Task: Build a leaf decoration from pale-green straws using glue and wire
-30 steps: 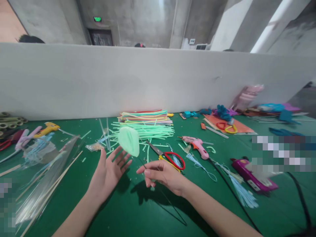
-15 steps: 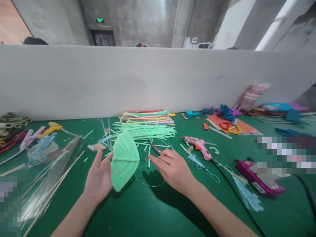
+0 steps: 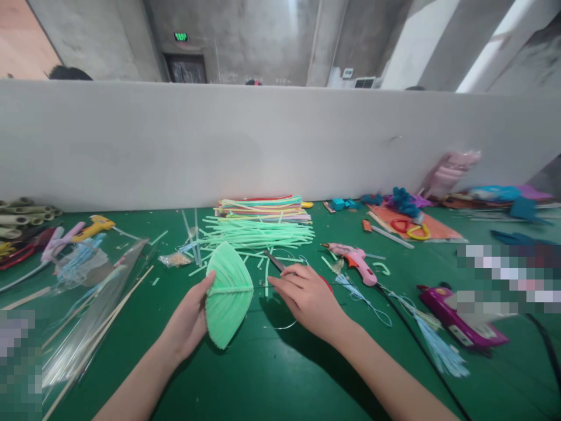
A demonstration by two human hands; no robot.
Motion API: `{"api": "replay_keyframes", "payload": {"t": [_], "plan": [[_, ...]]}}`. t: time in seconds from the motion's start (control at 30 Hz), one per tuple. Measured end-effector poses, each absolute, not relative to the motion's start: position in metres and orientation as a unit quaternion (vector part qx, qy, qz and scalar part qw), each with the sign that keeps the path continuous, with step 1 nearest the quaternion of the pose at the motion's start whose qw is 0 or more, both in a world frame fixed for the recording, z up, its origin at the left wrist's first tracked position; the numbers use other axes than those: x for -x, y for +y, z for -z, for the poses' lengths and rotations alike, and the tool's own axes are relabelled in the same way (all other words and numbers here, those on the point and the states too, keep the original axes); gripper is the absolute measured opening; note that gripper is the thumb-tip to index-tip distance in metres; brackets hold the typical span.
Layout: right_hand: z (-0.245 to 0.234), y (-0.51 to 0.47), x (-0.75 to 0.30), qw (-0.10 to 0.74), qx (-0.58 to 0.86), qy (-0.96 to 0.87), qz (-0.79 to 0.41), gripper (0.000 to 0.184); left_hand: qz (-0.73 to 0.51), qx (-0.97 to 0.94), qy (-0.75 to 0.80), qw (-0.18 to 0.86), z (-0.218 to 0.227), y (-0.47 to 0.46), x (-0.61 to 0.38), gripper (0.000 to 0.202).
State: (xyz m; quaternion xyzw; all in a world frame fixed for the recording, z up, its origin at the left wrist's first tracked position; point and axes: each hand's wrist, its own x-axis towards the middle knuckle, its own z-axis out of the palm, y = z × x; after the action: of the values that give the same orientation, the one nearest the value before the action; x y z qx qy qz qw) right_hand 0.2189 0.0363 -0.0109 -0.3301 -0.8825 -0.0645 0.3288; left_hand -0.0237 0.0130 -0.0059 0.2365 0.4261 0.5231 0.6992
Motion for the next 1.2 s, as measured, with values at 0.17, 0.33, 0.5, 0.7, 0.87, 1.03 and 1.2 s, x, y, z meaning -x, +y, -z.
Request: {"api": "replay_keyframes", "payload": {"t": [0.17, 0.33, 0.5, 0.7, 0.87, 1.03, 1.2], "plan": [[0.0149, 0.0372, -0.2198, 0.323, 0.325, -0.887, 0.059, 0.025, -0.503, -0.294, 0.487, 0.651, 0.0069, 0.0125, 0.0215, 0.04], [0.0144, 0.0364, -0.2199, 0.314, 0.316, -0.894, 0.049, 0.029, -0.492, -0.344, 0.521, 0.607, 0.0089, 0.0124, 0.0202, 0.04], [0.0144, 0.0351, -0.219, 0.32, 0.303, -0.896, 0.048, 0.031, -0.493, -0.33, 0.543, 0.594, 0.0061, 0.0118, 0.0184, 0.038], [0.0175, 0.0348, -0.2185, 0.317, 0.297, -0.9, 0.048, 0.031, -0.49, -0.34, 0.558, 0.577, 0.0107, 0.0123, 0.0192, 0.034], [0.0176, 0.0339, -0.2169, 0.319, 0.297, -0.899, 0.045, 0.03, -0.494, -0.344, 0.572, 0.557, 0.009, 0.0118, 0.0194, 0.036], [0.0175, 0.0347, -0.2163, 0.321, 0.297, -0.898, 0.047, 0.028, -0.533, -0.322, 0.532, 0.574, 0.0047, 0.0125, 0.0194, 0.048], [0.0165, 0.0339, -0.2161, 0.324, 0.295, -0.898, 0.045, 0.028, -0.534, -0.325, 0.524, 0.579, 0.0056, 0.0129, 0.0209, 0.047]]}}
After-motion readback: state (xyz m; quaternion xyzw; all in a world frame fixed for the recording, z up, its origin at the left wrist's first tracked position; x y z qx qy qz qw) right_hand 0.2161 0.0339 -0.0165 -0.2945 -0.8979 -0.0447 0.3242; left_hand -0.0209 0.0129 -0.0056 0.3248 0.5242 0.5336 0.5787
